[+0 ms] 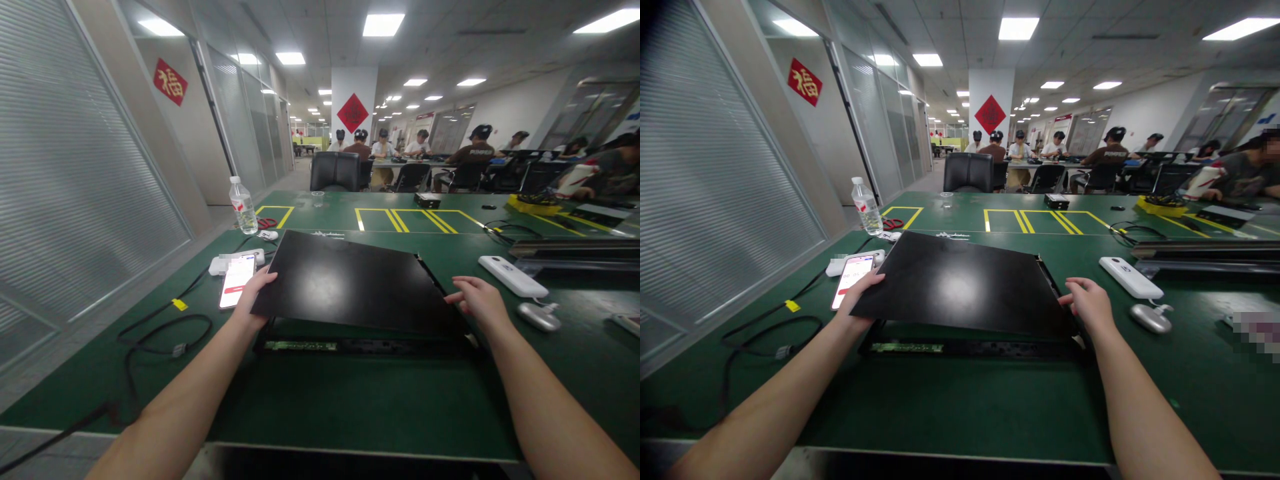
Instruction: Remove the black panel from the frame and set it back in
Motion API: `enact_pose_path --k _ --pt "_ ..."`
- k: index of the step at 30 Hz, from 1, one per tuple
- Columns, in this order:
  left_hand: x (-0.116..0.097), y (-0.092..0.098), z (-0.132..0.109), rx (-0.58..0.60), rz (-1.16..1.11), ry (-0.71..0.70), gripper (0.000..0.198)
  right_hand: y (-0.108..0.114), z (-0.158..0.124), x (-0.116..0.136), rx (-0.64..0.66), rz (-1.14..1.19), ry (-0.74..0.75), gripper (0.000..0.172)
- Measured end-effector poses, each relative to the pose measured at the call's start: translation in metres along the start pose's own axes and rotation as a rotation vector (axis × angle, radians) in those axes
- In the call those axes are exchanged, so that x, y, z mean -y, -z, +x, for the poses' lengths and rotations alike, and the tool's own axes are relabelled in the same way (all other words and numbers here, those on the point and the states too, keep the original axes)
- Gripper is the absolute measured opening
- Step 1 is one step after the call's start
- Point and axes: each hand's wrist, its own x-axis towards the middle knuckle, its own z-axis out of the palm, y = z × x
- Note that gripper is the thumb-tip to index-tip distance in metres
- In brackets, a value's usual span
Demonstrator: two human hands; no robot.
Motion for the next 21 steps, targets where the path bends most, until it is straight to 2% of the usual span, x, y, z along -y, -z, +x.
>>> enact_pose_path --k 5,21 --pt "0.003 0.002 0.003 -0.014 -0.008 0.017 0.052 0.001 -0.002 0.003 -0.007 -0.069 0.004 0.030" --pt "0.007 0.005 0.008 0.016 -0.003 0.081 0.048 0.007 0.012 -0.011 0.002 -0.242 0.023 0.038"
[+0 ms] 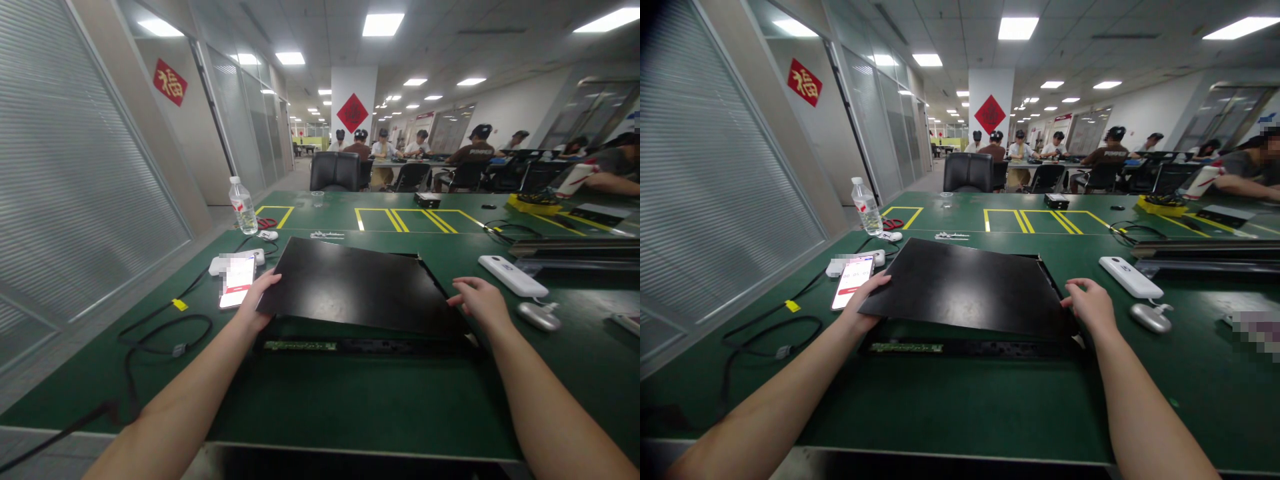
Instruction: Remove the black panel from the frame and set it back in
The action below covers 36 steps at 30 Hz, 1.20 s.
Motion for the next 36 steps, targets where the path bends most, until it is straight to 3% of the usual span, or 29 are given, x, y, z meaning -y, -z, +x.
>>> enact_pose_path --k 8,17,36 --pt "0.003 0.004 0.006 -0.001 0.010 0.002 0.040 -0.002 -0.001 0.002 0.005 -0.011 -0.044 0.038" --pt "0.006 0.011 0.010 0.028 0.024 0.010 0.051 -0.001 0.001 0.001 0.014 0.039 -0.065 0.035" --pt "0.010 0.010 0.011 0.023 0.050 0.018 0.044 -0.002 0.013 -0.013 0.012 -0.098 0.020 0.039"
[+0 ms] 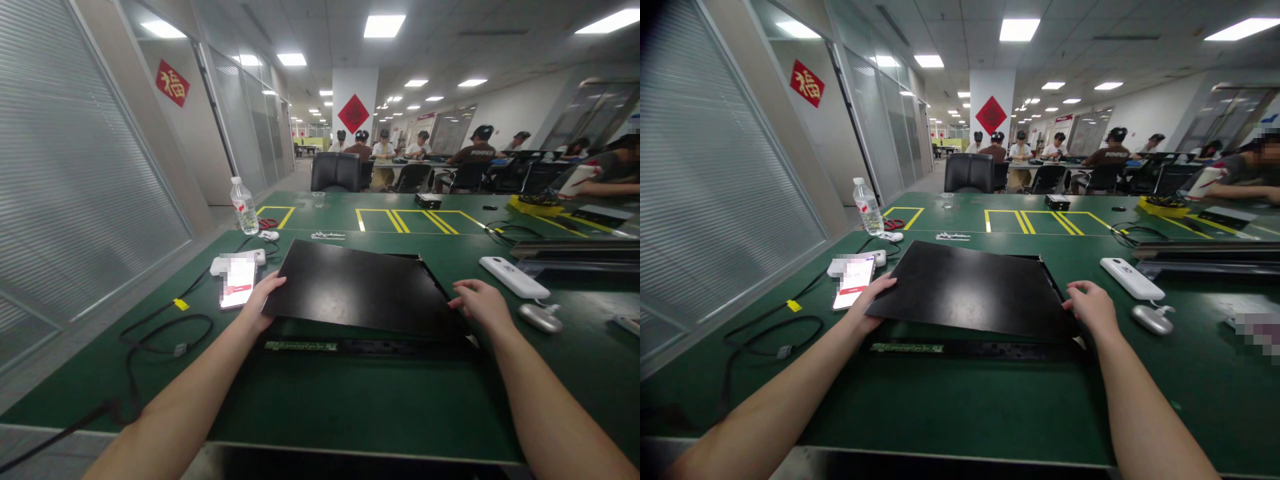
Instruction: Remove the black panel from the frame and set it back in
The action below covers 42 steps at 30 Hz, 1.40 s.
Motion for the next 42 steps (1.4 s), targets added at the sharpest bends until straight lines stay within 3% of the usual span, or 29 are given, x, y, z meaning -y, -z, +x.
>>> enact_pose_path --k 11,27,42 --pt "0.001 0.001 0.002 -0.024 0.009 0.019 0.046 0.005 -0.019 0.025 0.021 -0.199 -0.019 0.031" --pt "0.004 0.003 0.004 -0.019 0.025 0.017 0.041 -0.002 -0.009 0.010 -0.058 -0.386 0.123 0.025" --pt "0.003 -0.002 0.000 -0.034 0.021 0.001 0.041 0.002 -0.016 0.020 -0.003 -0.487 0.137 0.024"
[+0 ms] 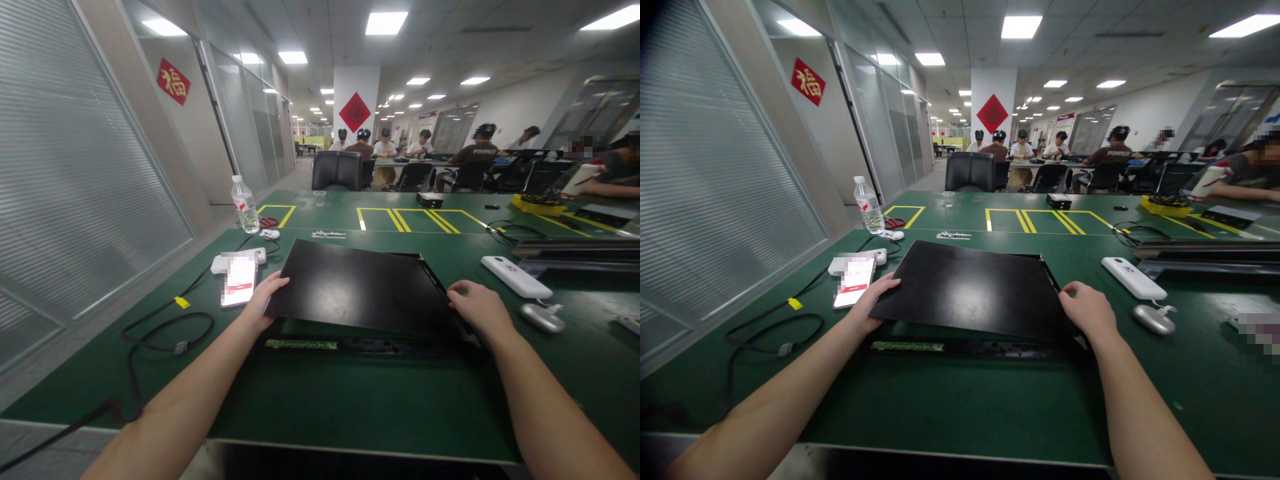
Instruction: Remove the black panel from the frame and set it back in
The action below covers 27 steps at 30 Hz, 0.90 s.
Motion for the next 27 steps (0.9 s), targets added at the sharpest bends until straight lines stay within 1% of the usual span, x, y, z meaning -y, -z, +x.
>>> enact_pose_path --k 6,10,16,22,27 --pt "0.0002 0.0000 0.0007 -0.012 0.002 -0.007 0.041 -0.0041 0.0032 -0.0041 -0.025 0.019 0.018 0.026" --pt "0.0010 0.0000 0.0004 -0.007 0.016 -0.012 0.043 -0.0062 0.0053 -0.0062 -0.032 0.027 0.025 0.023" --pt "0.0029 0.0004 -0.0003 -0.014 0.031 -0.038 0.040 -0.0040 0.0071 -0.0077 0.011 0.023 0.072 0.022" --pt "0.0033 0.0002 0.0002 -0.021 0.056 -0.029 0.041 -0.0019 0.0052 -0.0047 0.006 0.021 0.075 0.024" --pt "0.0027 -0.0012 -0.0006 -0.027 0.076 -0.042 0.037 0.0018 0.0013 -0.0012 0.038 0.116 0.018 0.024"
